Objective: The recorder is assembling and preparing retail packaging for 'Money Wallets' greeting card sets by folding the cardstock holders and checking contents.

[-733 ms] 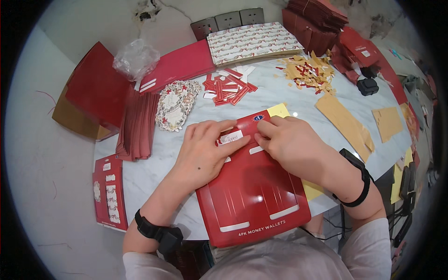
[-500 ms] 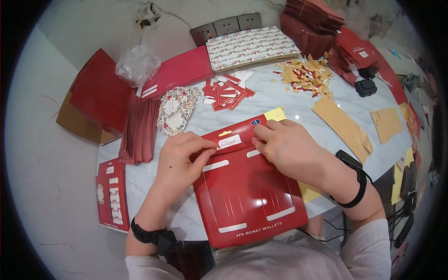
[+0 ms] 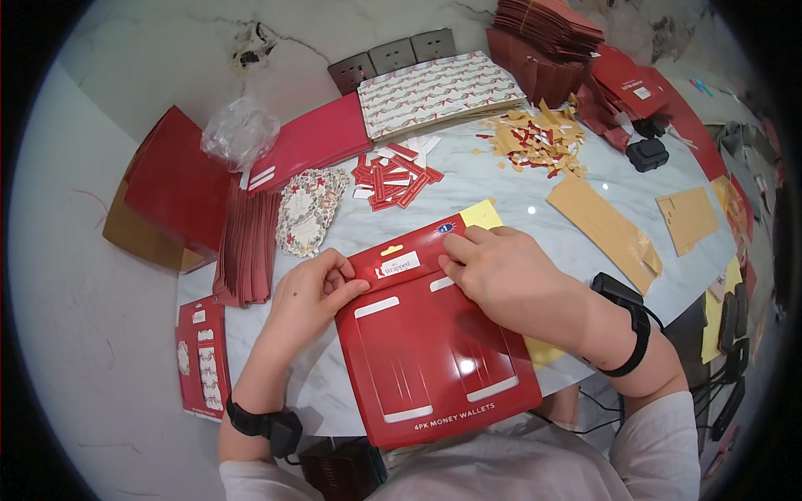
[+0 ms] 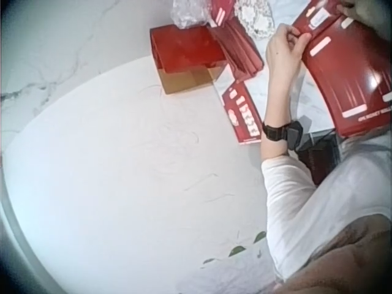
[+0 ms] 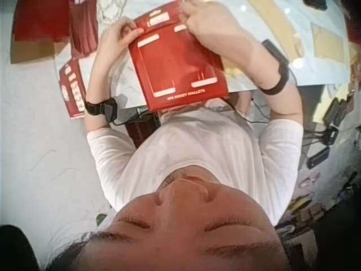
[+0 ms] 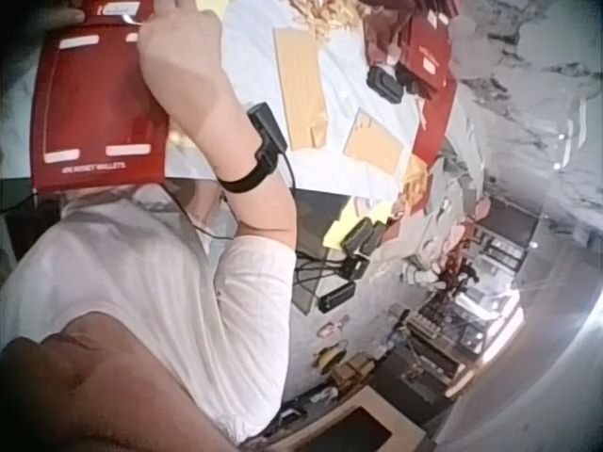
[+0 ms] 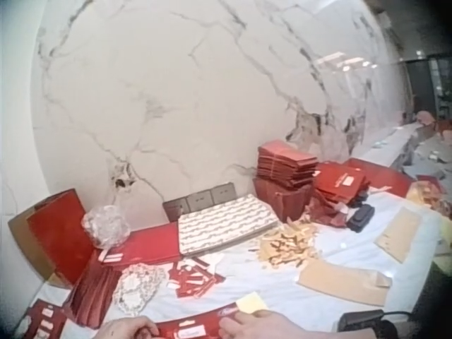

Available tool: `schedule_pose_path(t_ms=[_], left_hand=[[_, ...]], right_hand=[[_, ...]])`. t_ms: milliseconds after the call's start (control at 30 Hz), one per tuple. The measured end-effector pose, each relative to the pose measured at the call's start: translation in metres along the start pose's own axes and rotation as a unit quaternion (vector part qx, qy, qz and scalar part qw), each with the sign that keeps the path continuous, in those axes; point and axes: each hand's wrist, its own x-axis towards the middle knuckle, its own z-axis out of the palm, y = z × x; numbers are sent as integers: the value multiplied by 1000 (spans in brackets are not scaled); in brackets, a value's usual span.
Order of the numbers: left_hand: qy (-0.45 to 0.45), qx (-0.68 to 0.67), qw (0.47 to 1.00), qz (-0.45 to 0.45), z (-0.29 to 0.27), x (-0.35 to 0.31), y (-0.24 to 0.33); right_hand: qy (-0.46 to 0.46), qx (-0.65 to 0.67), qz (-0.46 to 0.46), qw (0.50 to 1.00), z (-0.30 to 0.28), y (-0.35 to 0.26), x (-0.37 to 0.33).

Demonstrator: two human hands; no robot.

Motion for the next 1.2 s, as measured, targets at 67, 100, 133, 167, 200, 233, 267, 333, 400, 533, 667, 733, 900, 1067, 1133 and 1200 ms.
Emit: schedule_pose_path(t_ms=[67, 100, 133, 167, 200, 233, 267, 333, 400, 533, 667, 733, 900, 1067, 1133, 1200], left_hand=[[12, 32, 999, -1, 1, -3, 0], [21, 86, 996, 17, 2, -5, 1], [30, 140, 989, 35, 3, -7, 1], [29, 141, 989, 36, 6, -9, -2], [74, 181, 978, 71, 11, -11, -9], [118, 219, 963, 108, 17, -12, -15], [118, 220, 962, 109, 22, -13, -20], [167, 283, 939, 100, 29, -15, -28], [178, 293, 935, 94, 30, -16, -29], [188, 293, 932, 102, 25, -19, -14], [64, 208, 936, 276, 13, -23, 0], [4, 181, 941, 287, 20, -28, 12], [-86, 143, 953, 252, 27, -42, 23], [-91, 172, 952, 237, 36, -48, 24], [-81, 189, 949, 237, 40, -49, 25], [-81, 225, 945, 224, 41, -50, 27]], right_hand=[[-64, -13, 21, 998, -4, -2, 1], [-63, -12, 22, 998, -4, -2, 1], [-62, -5, 24, 998, -4, -2, 1], [-61, 1, 26, 998, -4, -2, 0], [-60, 2, 25, 998, -4, -3, 1], [-63, -1, 31, 998, -3, -4, 1], [-65, -3, 37, 997, -2, -5, 1], [-59, -5, 35, 998, -2, -4, 1], [-52, -10, 32, 998, 2, -4, 1], [2, -19, 24, 1000, 9, -4, 0], [-66, -19, 31, 997, 2, -3, 3], [-67, -15, 36, 997, 3, -3, 2], [-69, -20, 40, 997, 2, -4, 1], [-49, -6, 39, 998, 0, -6, 3], [-48, -11, 39, 998, -1, -7, 1], [-46, -16, 40, 998, 0, -9, 1]])
